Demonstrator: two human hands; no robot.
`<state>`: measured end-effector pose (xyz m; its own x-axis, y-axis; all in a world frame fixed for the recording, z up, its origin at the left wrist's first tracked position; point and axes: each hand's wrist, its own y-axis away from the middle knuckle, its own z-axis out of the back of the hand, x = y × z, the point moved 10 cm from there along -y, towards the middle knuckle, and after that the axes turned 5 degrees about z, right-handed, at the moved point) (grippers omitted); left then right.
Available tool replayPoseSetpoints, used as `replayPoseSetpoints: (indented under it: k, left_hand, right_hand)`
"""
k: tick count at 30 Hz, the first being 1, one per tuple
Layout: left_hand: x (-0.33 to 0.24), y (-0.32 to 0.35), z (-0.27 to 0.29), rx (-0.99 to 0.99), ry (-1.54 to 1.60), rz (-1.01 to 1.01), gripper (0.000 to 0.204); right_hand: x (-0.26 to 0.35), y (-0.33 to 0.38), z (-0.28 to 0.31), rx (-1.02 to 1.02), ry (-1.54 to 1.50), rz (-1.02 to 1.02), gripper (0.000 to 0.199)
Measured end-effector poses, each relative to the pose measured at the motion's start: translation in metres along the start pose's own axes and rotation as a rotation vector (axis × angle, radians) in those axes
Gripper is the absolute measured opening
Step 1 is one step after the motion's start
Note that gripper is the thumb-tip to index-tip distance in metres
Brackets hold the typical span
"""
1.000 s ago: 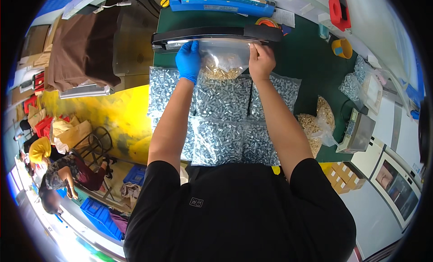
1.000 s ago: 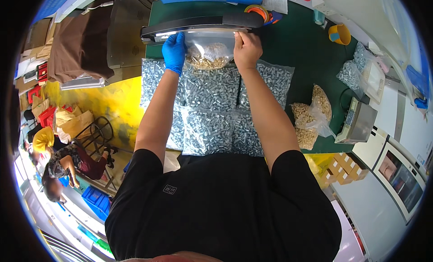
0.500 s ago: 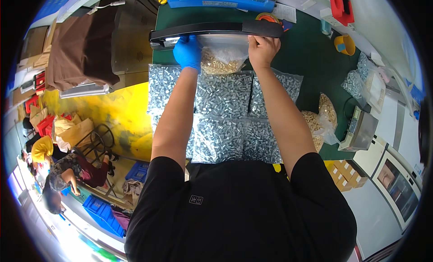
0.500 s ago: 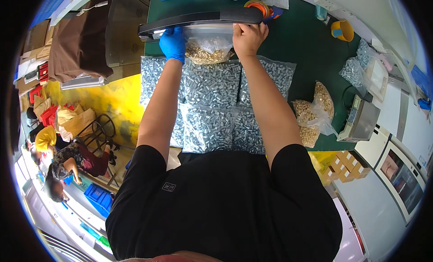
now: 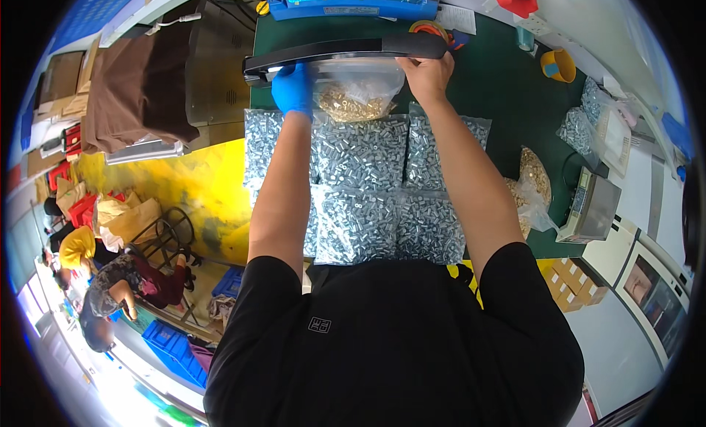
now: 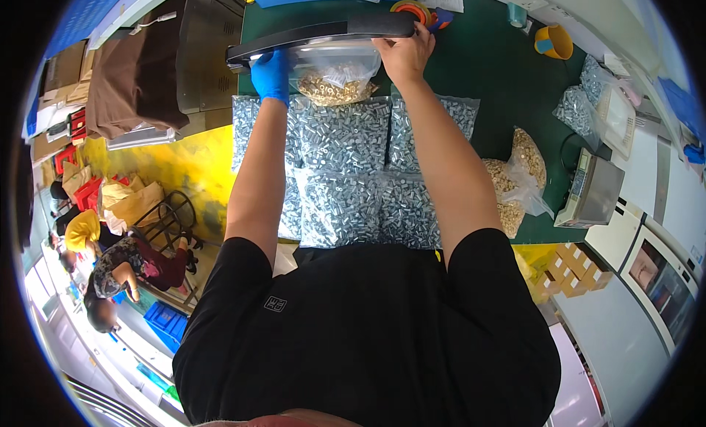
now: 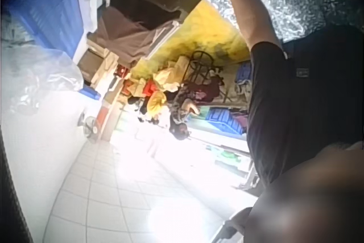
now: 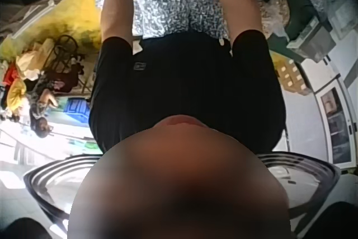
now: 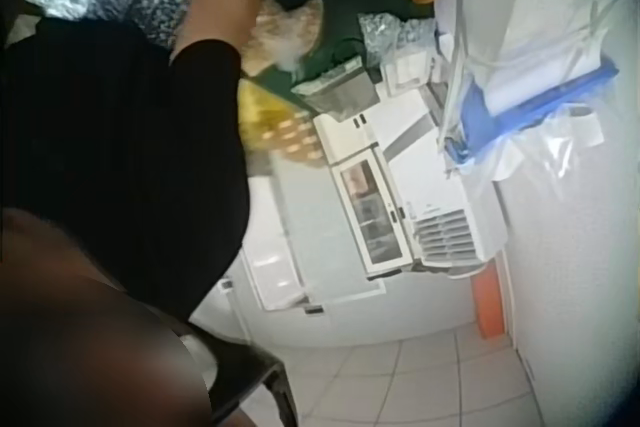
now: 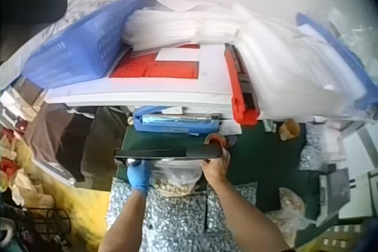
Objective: Applying labels to plastic bags and sealing them using a benchtop heat sealing machine.
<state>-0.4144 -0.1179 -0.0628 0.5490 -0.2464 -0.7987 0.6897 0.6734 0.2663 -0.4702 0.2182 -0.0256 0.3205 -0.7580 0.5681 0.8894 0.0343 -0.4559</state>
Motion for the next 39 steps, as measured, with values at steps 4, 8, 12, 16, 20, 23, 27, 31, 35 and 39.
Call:
replayPoseSetpoints:
  k: [4,8,12,16,20,23,27,31,35,39]
  left_hand:
    - [0.02,0.003,0.03,-0.02,0.556,-0.001,0.019]
    - [-0.107,0.044,0.059,-0.348,0.385,-0.628,0.013]
    - [-0.173,0.03,-0.008,-0.065,-0.509,-0.789,0.023]
    - [-0.173,0.028,-0.062,0.096,-0.71,-0.748,0.029]
    - [-0.165,0.031,-0.08,0.083,-0.805,-0.865,0.031]
    - [-0.164,0.034,-0.087,0.069,-0.812,-0.876,0.033]
    - [-0.153,0.026,-0.087,0.1,-0.895,-0.751,0.038]
    - [-0.153,0.028,-0.097,0.14,-0.942,-0.672,0.038]
    - [-0.144,0.023,-0.092,0.186,-0.982,-0.554,0.044]
    - [-0.141,0.02,-0.091,0.185,-1.02,-0.522,0.044]
  right_hand:
    - [0.012,-0.01,-0.008,0.12,-0.325,0.002,0.019]
    - [-0.027,-0.016,0.009,-0.017,-0.294,0.084,0.023]
    - [0.008,-0.025,-0.005,0.348,-0.692,-0.12,0.042]
    - [-0.025,-0.018,-0.019,0.561,-0.788,-0.41,0.046]
    - [-0.027,-0.019,-0.025,0.736,-0.588,-0.117,0.053]
    - [-0.04,-0.015,-0.042,0.681,-0.916,-0.421,0.052]
    - [-0.037,-0.012,-0.04,0.671,-0.844,-0.436,0.054]
    - [-0.067,-0.019,-0.013,0.326,-1.075,-0.52,0.055]
    - [-0.086,0.015,0.049,-0.235,-0.86,-0.585,0.042]
    - [-0.07,0.073,0.062,-0.329,-0.793,-0.657,0.024]
